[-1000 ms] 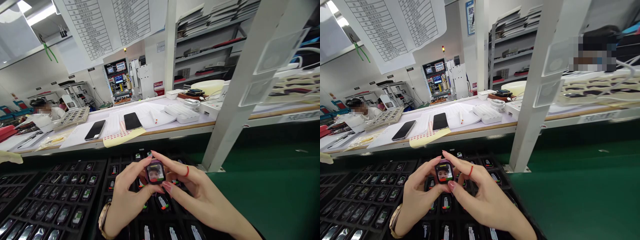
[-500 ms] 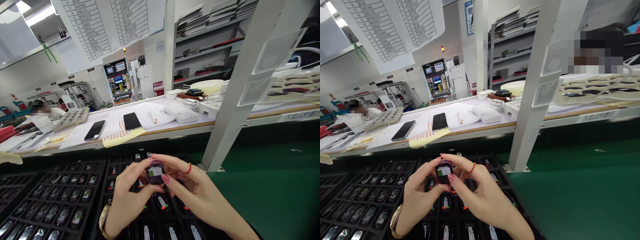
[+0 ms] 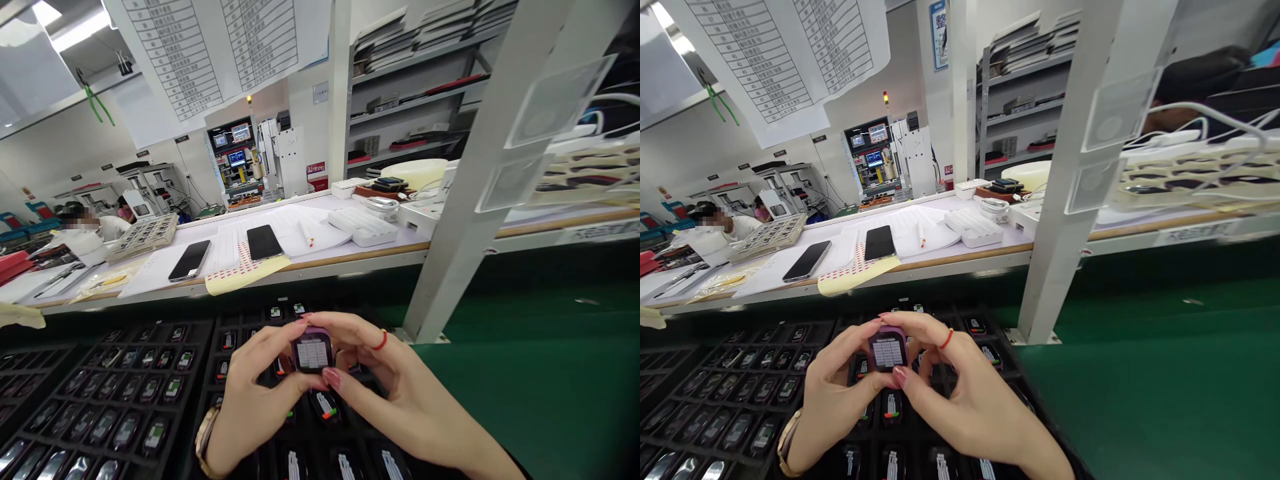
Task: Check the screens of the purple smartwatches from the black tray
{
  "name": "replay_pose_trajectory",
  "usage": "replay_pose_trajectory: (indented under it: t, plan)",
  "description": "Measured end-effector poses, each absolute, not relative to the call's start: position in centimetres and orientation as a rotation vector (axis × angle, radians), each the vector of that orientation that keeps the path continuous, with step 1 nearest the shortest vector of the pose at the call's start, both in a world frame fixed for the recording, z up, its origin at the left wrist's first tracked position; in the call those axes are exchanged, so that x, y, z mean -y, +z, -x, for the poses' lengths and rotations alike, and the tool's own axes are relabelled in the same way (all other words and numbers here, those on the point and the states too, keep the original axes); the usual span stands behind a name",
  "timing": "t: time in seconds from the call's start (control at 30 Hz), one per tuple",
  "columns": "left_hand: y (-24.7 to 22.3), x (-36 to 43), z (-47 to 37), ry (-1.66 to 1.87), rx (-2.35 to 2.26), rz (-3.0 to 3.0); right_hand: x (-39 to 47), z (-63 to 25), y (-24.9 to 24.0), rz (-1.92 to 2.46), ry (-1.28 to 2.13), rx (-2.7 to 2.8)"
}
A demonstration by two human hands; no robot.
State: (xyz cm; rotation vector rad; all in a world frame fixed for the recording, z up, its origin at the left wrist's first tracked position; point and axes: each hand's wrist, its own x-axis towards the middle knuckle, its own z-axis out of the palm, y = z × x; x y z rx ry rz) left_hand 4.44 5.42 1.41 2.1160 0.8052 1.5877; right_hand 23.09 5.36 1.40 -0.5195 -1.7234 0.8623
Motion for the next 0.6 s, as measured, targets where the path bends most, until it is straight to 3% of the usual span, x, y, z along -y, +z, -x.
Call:
replay_pose_trajectory:
  t: [0.6]
  plan:
    - [1.19,-5.58,-4.57,1.554,-0.841,-2.113,-5.34,-22.78,0.93,0.597,1.058,1.597]
